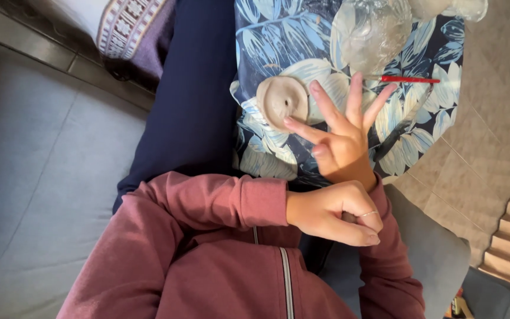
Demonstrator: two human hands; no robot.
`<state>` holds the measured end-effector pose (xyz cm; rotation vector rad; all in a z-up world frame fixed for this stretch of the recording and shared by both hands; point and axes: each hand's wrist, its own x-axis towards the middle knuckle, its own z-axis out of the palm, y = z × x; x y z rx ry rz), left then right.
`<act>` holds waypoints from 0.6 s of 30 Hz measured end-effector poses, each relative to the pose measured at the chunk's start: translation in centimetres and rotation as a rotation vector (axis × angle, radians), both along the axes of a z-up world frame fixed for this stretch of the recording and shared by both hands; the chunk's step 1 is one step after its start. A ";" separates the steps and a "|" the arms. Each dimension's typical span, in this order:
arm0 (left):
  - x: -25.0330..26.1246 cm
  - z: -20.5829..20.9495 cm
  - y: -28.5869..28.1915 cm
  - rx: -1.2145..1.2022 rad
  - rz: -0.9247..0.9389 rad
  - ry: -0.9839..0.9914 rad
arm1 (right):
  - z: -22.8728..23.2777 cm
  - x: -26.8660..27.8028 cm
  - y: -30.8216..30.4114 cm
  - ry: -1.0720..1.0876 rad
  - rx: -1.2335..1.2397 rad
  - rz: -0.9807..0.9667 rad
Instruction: Sculpting and shaping a small object out of clay using hands and a small knife.
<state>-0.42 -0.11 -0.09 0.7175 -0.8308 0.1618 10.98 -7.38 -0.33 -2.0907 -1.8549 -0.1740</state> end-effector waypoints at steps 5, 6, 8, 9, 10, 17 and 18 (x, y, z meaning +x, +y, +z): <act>0.3 -0.4 -0.6 -0.035 -0.059 -0.007 | 0.2 0.7 0.4 0.183 0.090 -0.057; 0.2 -0.6 -0.8 -0.036 -0.074 0.003 | 0.7 0.4 0.7 0.172 0.097 -0.034; 0.0 0.3 0.1 -0.029 -0.084 -0.013 | 1.0 -0.1 1.7 0.047 0.068 0.013; 0.1 0.8 0.6 -0.019 -0.096 -0.035 | 1.2 -0.2 2.3 -0.085 0.043 0.060; 0.2 0.8 0.8 -0.017 -0.095 -0.037 | 1.4 -0.2 2.4 -0.087 0.045 0.061; 0.3 0.4 0.5 -0.043 -0.173 -0.026 | 0.8 -0.8 2.6 0.110 -0.043 0.031; 0.3 0.3 0.4 -0.051 -0.233 0.003 | 0.8 -1.0 2.6 0.214 -0.096 -0.018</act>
